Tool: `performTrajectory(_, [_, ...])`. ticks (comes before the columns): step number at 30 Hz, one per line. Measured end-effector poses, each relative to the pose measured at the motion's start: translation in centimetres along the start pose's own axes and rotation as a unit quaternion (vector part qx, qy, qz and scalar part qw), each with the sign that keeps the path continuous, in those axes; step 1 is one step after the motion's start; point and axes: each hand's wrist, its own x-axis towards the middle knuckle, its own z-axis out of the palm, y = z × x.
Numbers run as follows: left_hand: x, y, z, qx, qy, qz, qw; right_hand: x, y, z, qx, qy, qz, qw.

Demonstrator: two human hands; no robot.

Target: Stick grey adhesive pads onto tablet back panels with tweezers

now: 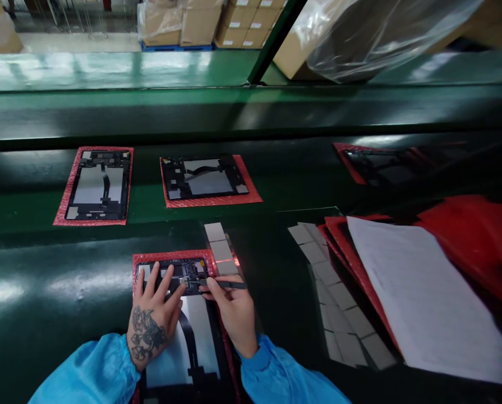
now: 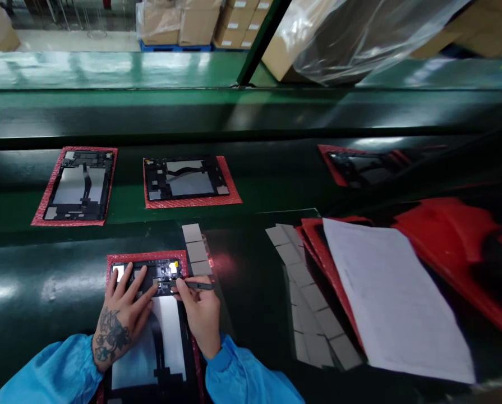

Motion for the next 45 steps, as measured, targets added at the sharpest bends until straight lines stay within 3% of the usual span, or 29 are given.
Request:
performTrajectory(5, [0.2,-0.1,-0.1,0.017,-0.019,-0.005,1.000,0.8,-1.2,-2.6,0.034,0.072,-0.075,0.994])
performTrajectory(10, [0.8,-0.1,-0.5,0.048,-0.037,0.009,0.998,3.8,-2.8,-7.7,0.066,0.090,-0.023,0.994])
performTrajectory(14, [2.4,0.8,-1.1,0.077,-0.028,0.019,0.996,5.2,-3.0,-9.5,0.036,0.070,-0.014,0.997])
performTrajectory(17, [4.4,2.4,-0.7,0.071,-0.054,0.090,0.992,5.3,-2.7,-9.2,0.020,0.053,-0.022,0.998])
performTrajectory(20, [6.2,3.8,0.7,0.041,-0.119,0.169,0.978,5.0,-2.5,-8.5,0.019,0.045,-0.035,0.998])
performTrajectory(25, [7.3,3.9,2.6,0.008,-0.187,0.163,0.969,4.8,-2.3,-7.8,0.023,0.040,-0.042,0.998])
performTrajectory(35, [6.8,3.3,3.2,-0.022,-0.158,0.149,0.976,5.1,-1.5,-7.5,0.030,0.028,-0.029,0.999])
performTrajectory(40, [6.8,3.9,3.6,-0.034,-0.164,0.137,0.976,4.7,-1.8,-8.2,0.049,0.098,-0.082,0.991])
performTrajectory(42, [6.6,4.5,2.6,-0.036,-0.146,0.137,0.979,4.6,-2.4,-8.4,0.063,0.127,-0.098,0.985])
performTrajectory(45, [5.8,4.7,-0.6,-0.050,-0.066,0.140,0.987,4.1,-3.2,-7.3,0.088,0.136,-0.084,0.983])
